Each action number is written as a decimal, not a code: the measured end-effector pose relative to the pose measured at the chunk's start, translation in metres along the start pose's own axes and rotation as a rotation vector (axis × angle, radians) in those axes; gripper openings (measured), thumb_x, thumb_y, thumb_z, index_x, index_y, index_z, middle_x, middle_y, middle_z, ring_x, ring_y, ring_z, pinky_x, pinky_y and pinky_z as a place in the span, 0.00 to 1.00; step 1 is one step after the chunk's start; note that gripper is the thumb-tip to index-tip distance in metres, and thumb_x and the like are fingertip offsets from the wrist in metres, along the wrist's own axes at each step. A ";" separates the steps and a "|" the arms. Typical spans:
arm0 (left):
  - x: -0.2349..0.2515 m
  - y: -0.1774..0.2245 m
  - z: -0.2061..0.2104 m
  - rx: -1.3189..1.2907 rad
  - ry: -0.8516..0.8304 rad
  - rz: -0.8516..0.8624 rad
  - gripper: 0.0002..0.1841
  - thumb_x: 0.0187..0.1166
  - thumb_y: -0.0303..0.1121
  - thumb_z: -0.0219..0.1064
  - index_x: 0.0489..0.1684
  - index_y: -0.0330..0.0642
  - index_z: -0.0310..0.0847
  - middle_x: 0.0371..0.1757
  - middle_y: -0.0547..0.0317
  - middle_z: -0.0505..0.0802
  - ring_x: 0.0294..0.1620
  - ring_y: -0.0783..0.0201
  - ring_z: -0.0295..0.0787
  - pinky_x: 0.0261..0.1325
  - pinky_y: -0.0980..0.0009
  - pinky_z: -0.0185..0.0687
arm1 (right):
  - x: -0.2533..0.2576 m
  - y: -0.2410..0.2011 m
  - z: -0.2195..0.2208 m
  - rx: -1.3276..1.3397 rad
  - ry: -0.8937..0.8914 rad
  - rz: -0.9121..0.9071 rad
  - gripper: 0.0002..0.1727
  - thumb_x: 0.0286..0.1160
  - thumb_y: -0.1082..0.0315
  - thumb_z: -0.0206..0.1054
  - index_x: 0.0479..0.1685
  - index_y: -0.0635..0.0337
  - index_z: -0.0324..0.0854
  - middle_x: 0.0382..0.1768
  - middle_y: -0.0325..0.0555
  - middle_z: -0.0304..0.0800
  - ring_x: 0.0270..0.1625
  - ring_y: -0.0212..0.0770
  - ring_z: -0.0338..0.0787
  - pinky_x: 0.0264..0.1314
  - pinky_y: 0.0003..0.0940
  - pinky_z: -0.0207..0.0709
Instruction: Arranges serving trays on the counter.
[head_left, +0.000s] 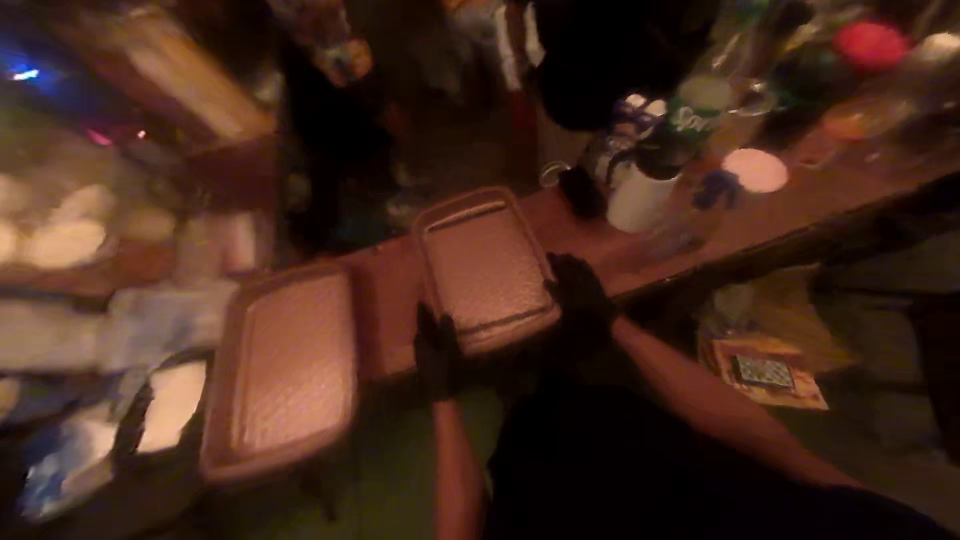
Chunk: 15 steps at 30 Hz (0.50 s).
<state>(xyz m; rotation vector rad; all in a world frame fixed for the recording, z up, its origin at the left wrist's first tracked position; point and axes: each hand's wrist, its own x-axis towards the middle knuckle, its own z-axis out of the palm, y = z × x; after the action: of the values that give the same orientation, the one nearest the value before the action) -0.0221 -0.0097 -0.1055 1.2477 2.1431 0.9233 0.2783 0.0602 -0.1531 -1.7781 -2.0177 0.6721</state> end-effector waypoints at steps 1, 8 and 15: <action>-0.008 -0.001 0.002 -0.008 0.012 -0.035 0.33 0.86 0.44 0.63 0.91 0.46 0.62 0.78 0.43 0.82 0.76 0.49 0.82 0.77 0.48 0.77 | -0.002 0.001 0.000 0.012 0.003 -0.025 0.39 0.81 0.35 0.56 0.92 0.36 0.60 0.85 0.46 0.72 0.88 0.53 0.67 0.89 0.58 0.58; -0.038 -0.037 0.017 -0.350 0.073 0.110 0.29 0.89 0.35 0.58 0.90 0.38 0.61 0.87 0.47 0.73 0.85 0.61 0.71 0.85 0.63 0.69 | -0.005 0.001 -0.002 0.068 0.028 -0.076 0.39 0.82 0.36 0.55 0.93 0.35 0.58 0.85 0.43 0.73 0.90 0.53 0.63 0.94 0.59 0.46; -0.052 -0.007 0.008 -0.255 0.049 0.027 0.29 0.92 0.38 0.54 0.93 0.44 0.57 0.90 0.50 0.70 0.86 0.58 0.70 0.84 0.58 0.69 | -0.006 -0.003 0.003 -0.013 0.089 -0.060 0.39 0.83 0.32 0.48 0.92 0.34 0.60 0.84 0.44 0.74 0.89 0.52 0.66 0.93 0.57 0.51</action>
<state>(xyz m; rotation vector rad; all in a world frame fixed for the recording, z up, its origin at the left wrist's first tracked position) 0.0038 -0.0553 -0.1120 1.1394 1.9740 1.2070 0.2748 0.0531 -0.1534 -1.7166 -2.0113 0.5528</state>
